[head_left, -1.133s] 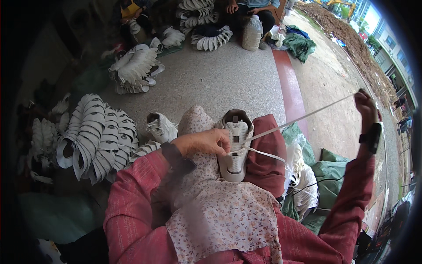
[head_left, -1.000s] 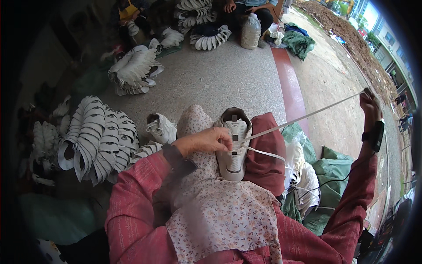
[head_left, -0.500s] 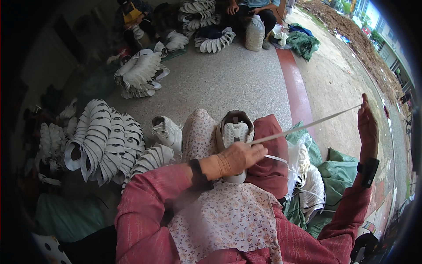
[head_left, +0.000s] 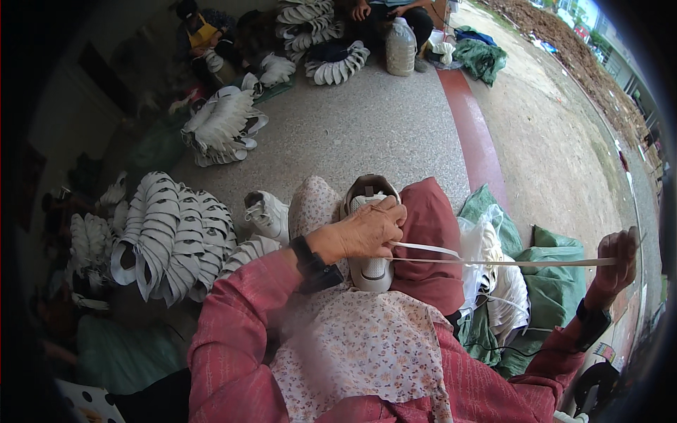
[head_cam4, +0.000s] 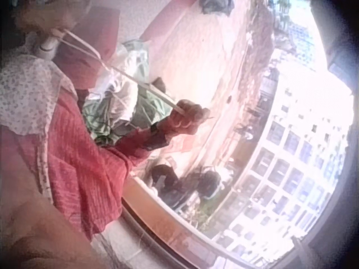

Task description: Lacing a new white sneaker while sitting on the floor in a shoe factory.

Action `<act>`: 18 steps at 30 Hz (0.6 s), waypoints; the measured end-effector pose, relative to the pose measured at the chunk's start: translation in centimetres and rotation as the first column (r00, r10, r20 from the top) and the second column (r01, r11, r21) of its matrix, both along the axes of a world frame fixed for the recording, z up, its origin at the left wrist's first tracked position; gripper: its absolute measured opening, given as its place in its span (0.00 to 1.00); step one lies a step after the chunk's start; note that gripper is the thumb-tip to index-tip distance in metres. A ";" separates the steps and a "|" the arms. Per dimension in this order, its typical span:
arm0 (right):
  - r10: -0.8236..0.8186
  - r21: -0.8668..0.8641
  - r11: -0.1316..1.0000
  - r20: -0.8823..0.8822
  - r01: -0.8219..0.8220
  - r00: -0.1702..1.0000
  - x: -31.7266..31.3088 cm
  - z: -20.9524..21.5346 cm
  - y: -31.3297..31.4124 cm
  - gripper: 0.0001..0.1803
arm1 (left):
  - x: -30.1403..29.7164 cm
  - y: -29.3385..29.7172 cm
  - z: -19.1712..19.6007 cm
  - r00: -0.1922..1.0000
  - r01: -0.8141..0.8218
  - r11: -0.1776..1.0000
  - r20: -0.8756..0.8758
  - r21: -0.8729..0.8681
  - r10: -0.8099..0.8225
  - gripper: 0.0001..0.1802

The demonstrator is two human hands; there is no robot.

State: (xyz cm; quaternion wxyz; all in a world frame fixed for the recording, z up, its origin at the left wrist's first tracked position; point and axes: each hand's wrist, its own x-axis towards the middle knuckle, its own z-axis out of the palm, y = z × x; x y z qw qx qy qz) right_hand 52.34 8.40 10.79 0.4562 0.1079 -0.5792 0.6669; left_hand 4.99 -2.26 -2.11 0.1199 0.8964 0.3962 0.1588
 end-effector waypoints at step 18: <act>-0.407 -0.577 0.490 0.511 0.653 0.757 -8.9 -21.6 11.5 0.10 | -24.3 -24.3 -3.4 -0.048 -0.554 -0.143 -0.141 -0.820 0.989 0.24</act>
